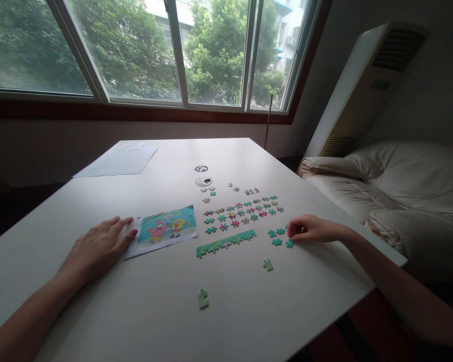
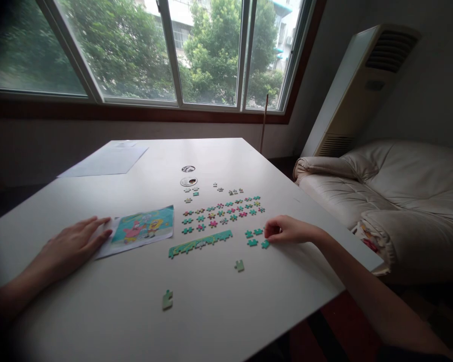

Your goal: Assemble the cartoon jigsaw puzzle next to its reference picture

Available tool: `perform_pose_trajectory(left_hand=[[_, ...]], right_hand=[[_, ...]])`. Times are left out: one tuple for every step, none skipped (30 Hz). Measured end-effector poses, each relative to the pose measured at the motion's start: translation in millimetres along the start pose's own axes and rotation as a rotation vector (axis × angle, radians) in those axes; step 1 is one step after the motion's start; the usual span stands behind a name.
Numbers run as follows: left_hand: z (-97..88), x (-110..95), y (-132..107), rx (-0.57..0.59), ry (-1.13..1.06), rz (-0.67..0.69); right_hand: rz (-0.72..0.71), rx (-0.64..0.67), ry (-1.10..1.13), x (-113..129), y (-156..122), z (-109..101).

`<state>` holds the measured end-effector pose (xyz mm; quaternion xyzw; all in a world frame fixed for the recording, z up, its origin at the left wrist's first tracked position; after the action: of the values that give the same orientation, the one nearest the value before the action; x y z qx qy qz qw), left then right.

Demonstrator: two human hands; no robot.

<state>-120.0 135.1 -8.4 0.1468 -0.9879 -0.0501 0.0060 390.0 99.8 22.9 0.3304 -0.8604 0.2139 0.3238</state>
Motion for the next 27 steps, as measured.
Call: perform_pose_trajectory(left_hand=[[0.2, 0, 0, 0.003, 0.002, -0.001], [0.2, 0, 0, 0.005, 0.003, -0.002], [0.2, -1, 0, 0.006, 0.004, -0.003], [0.2, -1, 0, 0.008, 0.005, -0.005], [0.2, -1, 0, 0.009, 0.005, -0.006], [0.3, -1, 0, 0.009, 0.005, -0.008], [0.5, -1, 0, 0.011, 0.005, -0.009], [0.8, -1, 0, 0.013, 0.005, -0.011], [1.1, -1, 0, 0.014, 0.005, -0.011], [1.5, 0, 0, 0.015, 0.004, -0.012], [1.9, 0, 0, 0.016, 0.003, -0.011], [2.3, 1, 1, 0.018, 0.002, -0.009], [2.7, 1, 1, 0.019, 0.0, -0.006], [3.2, 1, 1, 0.02, -0.002, -0.002], [3.6, 1, 2, 0.021, -0.003, 0.003], [3.8, 2, 2, 0.021, -0.005, 0.007], [4.0, 2, 2, 0.02, -0.007, 0.01], [4.0, 1, 3, 0.019, -0.009, 0.012], [3.9, 1, 3, 0.017, -0.011, 0.014], [3.8, 1, 3, 0.016, -0.014, 0.016], [3.5, 1, 3, 0.015, -0.016, 0.017], [3.3, 0, 3, 0.014, -0.019, 0.018], [3.0, 0, 3, 0.012, -0.022, 0.018], [2.8, 0, 3, 0.01, -0.024, 0.018], [2.7, 0, 3, 0.009, -0.027, 0.019], [2.7, 0, 3, 0.008, -0.029, 0.02], [2.8, 0, 3, 0.007, -0.031, 0.02]], right_hand=[[-0.004, -0.011, -0.017, 1, 0, 0], [-0.009, -0.027, -0.027, 1, 0, 0], [-0.01, -0.047, -0.03, 1, -1, 0], [-0.009, -0.065, -0.028, 1, -2, 1], [-0.007, -0.079, -0.022, 1, -4, 2], [-0.005, -0.091, -0.014, 1, -5, 3], [-0.003, -0.099, -0.008, 1, -7, 5], [-0.003, -0.108, -0.006, 1, -9, 7], [-0.002, -0.122, -0.01, 1, -11, 8], [-0.001, -0.14, -0.021, 1, -12, 9], [0.003, -0.161, -0.036, 2, -13, 9], [0.009, -0.181, -0.05, 2, -14, 10], [0.019, -0.2, -0.061, 2, -14, 10], [0.027, -0.218, -0.07, 2, -14, 10], [0.035, -0.231, -0.075, 2, -15, 11], [0.04, -0.242, -0.076, 1, -15, 11], [0.041, -0.249, -0.073, 0, -16, 11], [0.036, -0.255, -0.067, -1, -17, 11], [0.027, -0.26, -0.057, -2, -18, 10], [0.017, -0.268, -0.049, -3, -19, 8], [0.008, -0.282, -0.047, -4, -19, 5], [0.001, -0.3, -0.057, -4, -19, 1], [-0.004, -0.318, -0.078, -3, -18, -4], [-0.009, -0.33, -0.106, -1, -15, -10], [-0.019, -0.331, -0.135, 2, -10, -14], [-0.036, -0.323, -0.167, 7, -2, -19], [-0.063, -0.302, -0.189, 13, 8, -22]])
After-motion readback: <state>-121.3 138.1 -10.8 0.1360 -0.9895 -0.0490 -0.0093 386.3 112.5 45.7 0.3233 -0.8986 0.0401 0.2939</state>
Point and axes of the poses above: each hand's wrist, its own y-axis towards the middle knuckle, its own z-axis out of the palm, x = y × z, the point moved 7 cm from there along y, towards the middle knuckle, and after that the axes turned 15 degrees about -z, right-handed, at the moved point
